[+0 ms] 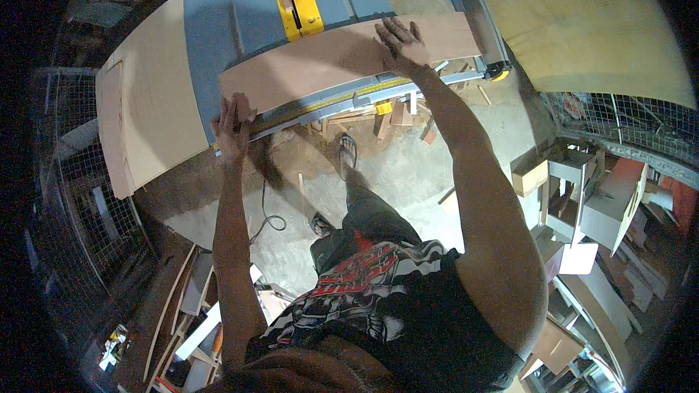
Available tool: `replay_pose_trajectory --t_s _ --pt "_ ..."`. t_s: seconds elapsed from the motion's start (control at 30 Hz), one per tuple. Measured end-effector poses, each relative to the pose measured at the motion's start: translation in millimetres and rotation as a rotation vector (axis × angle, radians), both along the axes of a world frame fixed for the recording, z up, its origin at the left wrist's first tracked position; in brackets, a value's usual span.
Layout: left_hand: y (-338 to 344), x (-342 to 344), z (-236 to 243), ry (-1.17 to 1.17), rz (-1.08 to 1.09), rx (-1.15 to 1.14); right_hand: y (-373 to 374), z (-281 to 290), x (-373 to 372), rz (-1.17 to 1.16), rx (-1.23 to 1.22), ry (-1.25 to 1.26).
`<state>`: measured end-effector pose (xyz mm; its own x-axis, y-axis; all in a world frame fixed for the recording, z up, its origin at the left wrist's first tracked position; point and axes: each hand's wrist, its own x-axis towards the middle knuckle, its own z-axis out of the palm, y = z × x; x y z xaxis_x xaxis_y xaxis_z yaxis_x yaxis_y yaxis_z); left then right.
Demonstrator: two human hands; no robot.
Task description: The person measures a table saw with a tape measure, then picks up a wooden plank and cuts it using the table saw. The person handles the cut pieces and places them on a workbench.
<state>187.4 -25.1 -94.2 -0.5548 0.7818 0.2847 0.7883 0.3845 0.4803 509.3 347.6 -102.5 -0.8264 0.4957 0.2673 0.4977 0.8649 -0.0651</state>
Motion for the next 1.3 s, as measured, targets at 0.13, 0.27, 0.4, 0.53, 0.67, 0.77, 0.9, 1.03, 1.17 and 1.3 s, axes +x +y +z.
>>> replay_pose_trajectory --t_s 0.13,0.27,0.4,0.53,0.67,0.77,0.9,1.03,1.17,1.3 --pt "2 -3 -1 0.052 0.0 0.021 4 -2 -7 -0.002 0.015 0.067" --pt "4 -6 -2 0.035 0.033 -0.051 5 1 -10 0.006 0.018 0.064" --pt "6 -13 -8 0.07 0.014 0.008 11 -2 -12 0.009 0.021 0.054" --pt "13 -13 -5 0.044 0.028 0.004 16 -2 -14 0.019 0.016 0.059" --pt "17 -18 -10 0.074 0.028 0.002 23 -4 -17 0.04 0.054 0.04" --pt "21 -16 -4 0.045 0.048 -0.026 24 -3 -18 0.047 0.051 0.056" --pt "20 -28 -14 0.065 0.032 0.028 30 -5 -26 0.034 0.035 0.059" --pt "26 -28 -9 0.052 0.049 0.011 29 -4 -30 0.028 0.024 0.054" --pt "31 -30 -8 0.07 0.079 -0.045 37 -4 -32 0.038 0.042 0.056" --pt "35 -38 -12 0.077 0.079 -0.063 43 -2 -41 0.042 0.024 0.046"
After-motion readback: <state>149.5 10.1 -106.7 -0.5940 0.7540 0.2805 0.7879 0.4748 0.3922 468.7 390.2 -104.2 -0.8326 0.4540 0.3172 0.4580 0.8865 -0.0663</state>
